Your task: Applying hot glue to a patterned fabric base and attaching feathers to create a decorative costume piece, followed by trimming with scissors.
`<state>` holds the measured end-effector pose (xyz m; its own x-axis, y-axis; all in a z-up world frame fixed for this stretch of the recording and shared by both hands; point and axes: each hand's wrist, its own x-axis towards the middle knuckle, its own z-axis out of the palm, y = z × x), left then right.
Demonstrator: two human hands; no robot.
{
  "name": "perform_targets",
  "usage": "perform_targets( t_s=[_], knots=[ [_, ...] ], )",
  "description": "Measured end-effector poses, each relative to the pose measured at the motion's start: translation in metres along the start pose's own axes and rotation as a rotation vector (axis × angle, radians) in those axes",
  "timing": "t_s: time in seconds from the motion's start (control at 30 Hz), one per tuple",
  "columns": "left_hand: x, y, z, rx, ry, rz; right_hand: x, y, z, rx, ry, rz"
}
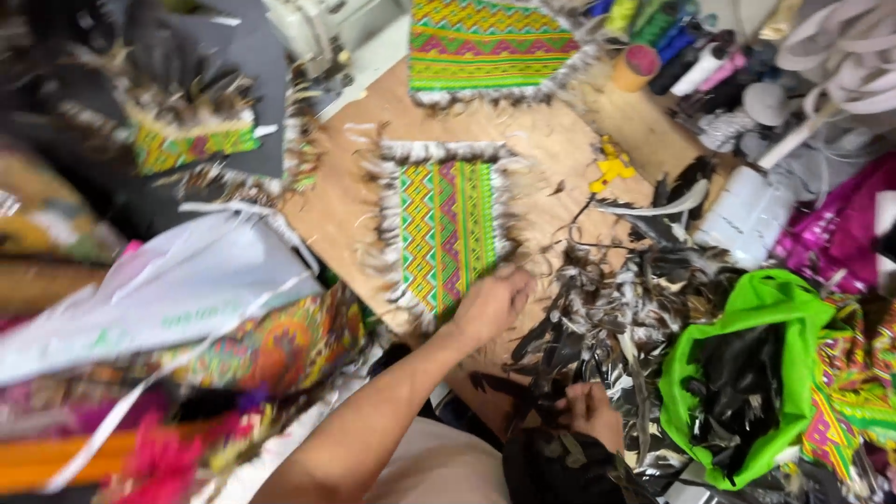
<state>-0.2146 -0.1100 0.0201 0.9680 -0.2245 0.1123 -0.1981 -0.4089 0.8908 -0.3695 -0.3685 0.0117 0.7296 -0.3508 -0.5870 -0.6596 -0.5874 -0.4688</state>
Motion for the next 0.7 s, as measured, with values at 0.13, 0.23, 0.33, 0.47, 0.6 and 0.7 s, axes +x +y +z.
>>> perform_targets(
  t_s=[0.13,0.23,0.33,0.47,0.6,0.7],
  knots=[
    [-0.105,0.008,-0.018,0.153,-0.192,0.01,0.044,0.003,-0.014,-0.08,-0.058,-0.173],
    [-0.172,0.033,-0.044,0.158,-0.204,-0.139,0.057,0.022,-0.014,-0.092,0.008,-0.213],
    [-0.226,0.006,-0.062,0.172,-0.085,-0.373,0.075,0.045,0.004,-0.028,0.065,-0.207],
    [-0.25,-0.045,-0.078,0.226,0.015,-0.56,0.059,0.058,0.032,0.037,-0.009,-0.284],
    [-0.178,-0.026,-0.084,0.299,-0.022,-0.547,0.003,0.058,0.051,0.047,-0.03,-0.342],
    [-0.117,-0.011,-0.077,0.353,-0.132,-0.397,-0.041,0.053,0.049,0.116,0.056,-0.316]
  ],
)
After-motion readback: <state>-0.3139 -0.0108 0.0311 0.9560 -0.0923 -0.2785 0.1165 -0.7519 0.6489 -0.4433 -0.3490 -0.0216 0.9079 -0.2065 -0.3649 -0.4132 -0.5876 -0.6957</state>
